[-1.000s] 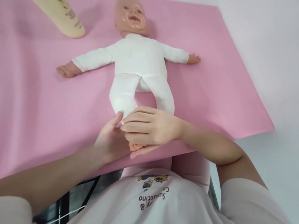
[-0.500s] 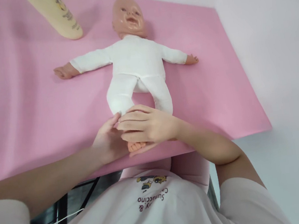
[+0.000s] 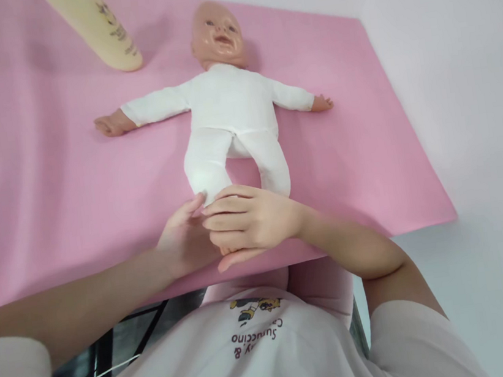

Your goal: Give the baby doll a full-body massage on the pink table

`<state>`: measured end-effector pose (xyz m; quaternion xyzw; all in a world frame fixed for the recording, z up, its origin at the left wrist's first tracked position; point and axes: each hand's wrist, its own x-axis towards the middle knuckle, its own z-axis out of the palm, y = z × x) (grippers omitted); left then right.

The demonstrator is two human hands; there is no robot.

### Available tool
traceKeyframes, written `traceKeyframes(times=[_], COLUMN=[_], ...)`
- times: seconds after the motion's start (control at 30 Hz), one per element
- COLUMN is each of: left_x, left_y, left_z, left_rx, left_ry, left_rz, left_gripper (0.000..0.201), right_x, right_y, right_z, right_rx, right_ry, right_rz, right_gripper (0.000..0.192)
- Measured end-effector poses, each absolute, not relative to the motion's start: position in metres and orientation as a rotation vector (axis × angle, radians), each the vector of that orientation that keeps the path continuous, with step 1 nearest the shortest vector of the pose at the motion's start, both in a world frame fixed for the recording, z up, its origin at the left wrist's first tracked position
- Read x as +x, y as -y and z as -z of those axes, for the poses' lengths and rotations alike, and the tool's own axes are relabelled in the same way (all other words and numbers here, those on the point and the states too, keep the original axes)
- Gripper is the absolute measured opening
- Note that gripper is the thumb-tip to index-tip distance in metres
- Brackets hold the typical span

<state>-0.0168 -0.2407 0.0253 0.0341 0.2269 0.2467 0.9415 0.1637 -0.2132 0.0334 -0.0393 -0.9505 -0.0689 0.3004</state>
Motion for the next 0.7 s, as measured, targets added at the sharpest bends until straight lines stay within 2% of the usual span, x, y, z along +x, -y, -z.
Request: traceKeyframes(times=[0.2,0.37,0.7], left_x=[-0.0136,-0.0150,-0.0156], left_y=[0.2403,0.2407,0.2402], left_z=[-0.0265,-0.0250,-0.0277], left_rx=[0.021,-0.009,0.054], left_ry=[-0.434,-0.484,-0.372], left_rz=[-0.550,-0.546,-0.492], left_gripper=[0.035,0.040,0.034], right_x=[0.1617,0.1632,0.1635], right_y=[0.2108,0.2127,0.2126], right_z=[-0.0381,-0.0326,-0.0322], right_rx=[-0.162,-0.206,-0.140], right_ry=[2.533,2.633,2.612], right_rz=[0.079,0.148,0.171], right_gripper=[0.038,0.036,0.044])
